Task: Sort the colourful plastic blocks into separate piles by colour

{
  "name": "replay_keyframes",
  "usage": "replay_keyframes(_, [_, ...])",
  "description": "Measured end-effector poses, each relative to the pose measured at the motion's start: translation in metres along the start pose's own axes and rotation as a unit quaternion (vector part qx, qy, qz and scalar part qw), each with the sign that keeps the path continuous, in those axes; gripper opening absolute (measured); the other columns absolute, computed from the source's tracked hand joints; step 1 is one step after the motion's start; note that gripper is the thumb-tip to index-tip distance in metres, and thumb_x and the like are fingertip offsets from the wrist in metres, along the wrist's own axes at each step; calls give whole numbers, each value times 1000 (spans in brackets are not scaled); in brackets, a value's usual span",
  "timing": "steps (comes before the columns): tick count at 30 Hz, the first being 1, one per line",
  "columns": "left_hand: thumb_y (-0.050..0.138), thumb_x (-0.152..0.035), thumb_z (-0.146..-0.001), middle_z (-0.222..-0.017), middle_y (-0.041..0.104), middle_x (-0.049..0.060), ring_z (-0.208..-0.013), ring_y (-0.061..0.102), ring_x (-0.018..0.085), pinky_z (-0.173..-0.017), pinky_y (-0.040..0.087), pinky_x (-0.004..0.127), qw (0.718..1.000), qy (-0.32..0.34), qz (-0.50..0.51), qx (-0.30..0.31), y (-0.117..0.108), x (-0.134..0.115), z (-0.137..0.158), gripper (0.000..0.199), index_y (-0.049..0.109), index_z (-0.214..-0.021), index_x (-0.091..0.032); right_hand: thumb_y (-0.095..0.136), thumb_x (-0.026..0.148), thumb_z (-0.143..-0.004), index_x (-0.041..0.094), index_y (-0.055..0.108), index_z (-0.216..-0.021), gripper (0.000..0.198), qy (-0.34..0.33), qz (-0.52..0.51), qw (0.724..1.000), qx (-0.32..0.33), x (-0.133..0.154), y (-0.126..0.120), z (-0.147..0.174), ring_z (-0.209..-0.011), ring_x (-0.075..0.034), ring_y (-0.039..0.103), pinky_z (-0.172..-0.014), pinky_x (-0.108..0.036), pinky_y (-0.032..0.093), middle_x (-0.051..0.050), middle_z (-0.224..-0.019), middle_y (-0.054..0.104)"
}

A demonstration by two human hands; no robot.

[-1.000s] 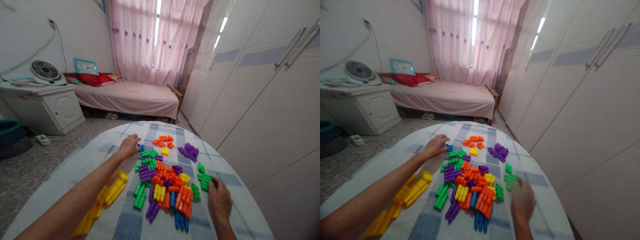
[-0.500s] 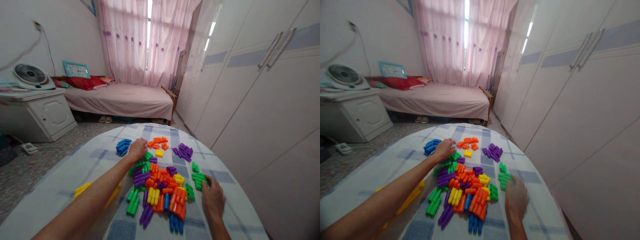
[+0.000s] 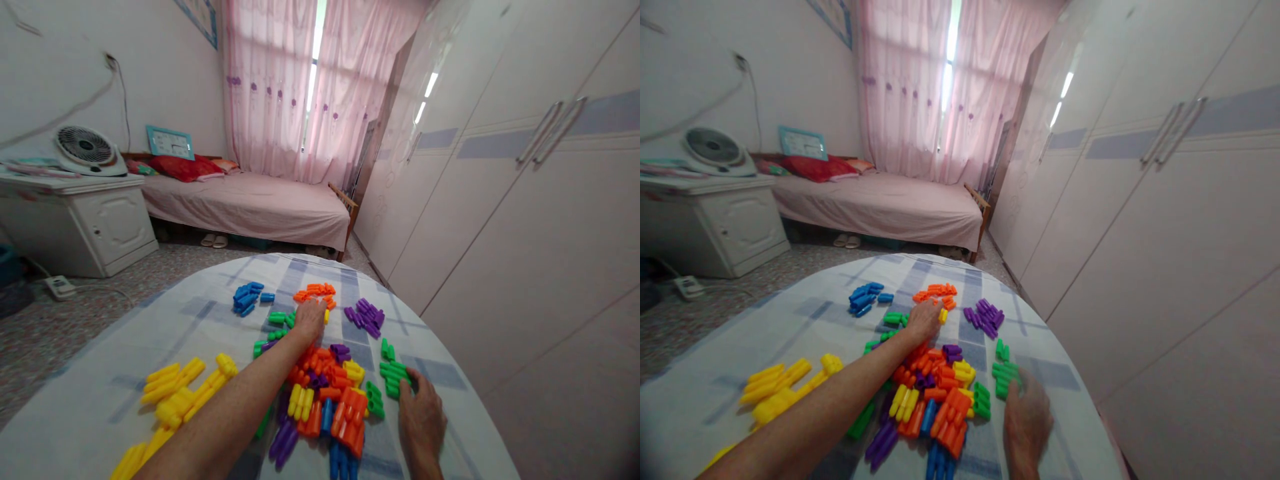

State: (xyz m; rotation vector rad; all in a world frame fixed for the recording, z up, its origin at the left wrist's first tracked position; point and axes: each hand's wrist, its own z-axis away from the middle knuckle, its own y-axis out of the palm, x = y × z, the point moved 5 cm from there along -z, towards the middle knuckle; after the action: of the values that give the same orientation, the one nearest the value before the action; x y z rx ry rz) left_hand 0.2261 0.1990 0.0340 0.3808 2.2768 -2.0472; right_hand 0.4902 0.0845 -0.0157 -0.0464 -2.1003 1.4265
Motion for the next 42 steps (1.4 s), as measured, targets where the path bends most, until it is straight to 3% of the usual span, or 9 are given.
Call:
replay_keyframes(9, [58, -25, -75, -112, 60, 18, -107, 57, 28, -87, 45, 38, 999, -24, 24, -24, 3, -12, -6, 41, 57, -115, -14, 35, 38, -84, 21, 58, -114, 42, -20, -19, 1000, -11, 1, -2, 1, -100, -27, 57, -82, -36, 42, -9, -108, 64])
replay_keyframes(14, [57, -29, -75, -112, 59, 12, -104, 57, 24, -87, 45, 33, 999, -10, 24, -40, -28, 2, 7, 41, 58, -114, -19, 35, 39, -84, 21, 58, -115, 43, -8, -8, 1000, -1, 2, -3, 1, -101, -28, 56, -81, -37, 41, -10, -110, 64])
replay_keyframes(20, [50, -29, -75, -107, 60, 9, -101, 56, 24, -89, 44, 35, 997, -23, -33, -70, -84, 99, 72, 35, 63, -106, -21, 35, 37, -84, 24, 58, -116, 41, -4, -8, 1000, 10, 2, -1, 0, -101, -27, 55, -84, -39, 39, -9, -111, 64])
replay_keyframes(24, [51, -30, -71, -104, 62, 9, -95, 59, 24, -88, 45, 35, 993, -109, -48, 4, -80, 187, 121, 35, 65, -102, -22, 38, 34, -83, 21, 59, -115, 40, 0, -8, 1000, -5, 7, -5, 3, -102, -27, 54, -85, -37, 38, -9, -112, 63])
replay_keyframes(28, [50, -39, -70, -103, 65, 6, -94, 61, 22, -90, 46, 32, 988, -122, 61, 65, -64, 228, 152, 36, 67, -96, -22, 39, 32, -83, 21, 60, -114, 39, 7, -11, 1000, -13, 12, -10, 7, -102, -25, 54, -85, -36, 38, -9, -111, 63])
replay_keyframes(31, [46, -44, -74, -107, 65, 8, -99, 60, 23, -94, 44, 33, 992, -103, 64, 32, -65, 224, 162, 41, 67, -99, -20, 39, 31, -84, 21, 59, -115, 38, 8, -12, 1000, -10, 15, -12, 8, -104, -25, 53, -86, -36, 37, -8, -112, 62])
replay_keyframes(34, [44, -48, -80, -120, 61, 10, -112, 54, 24, -102, 39, 36, 998, -39, 37, -36, -72, 193, 166, 44, 65, -106, -19, 39, 30, -83, 21, 59, -114, 38, 9, -12, 1000, -11, 15, -13, 8, -104, -25, 53, -86, -36, 37, -8, -112, 62])
replay_keyframes(38, [49, -44, -82, -124, 60, 6, -125, 46, 24, -108, 31, 41, 996, 82, 26, -2, -67, 144, 175, 34, 65, -107, -26, 39, 30, -83, 20, 59, -115, 39, 8, -11, 1000, -9, 13, -10, 7, -104, -25, 52, -86, -36, 36, -9, -112, 62])
replay_keyframes(42, [54, -39, -79, -120, 62, 9, -127, 42, 30, -109, 27, 51, 998, 48, -28, -6, -67, 133, 182, 25, 67, -94, -24, 39, 30, -84, 19, 59, -116, 39, 6, -18, 1000, -10, 12, -8, 6, -104, -24, 52, -86, -34, 36, -9, -112, 62])
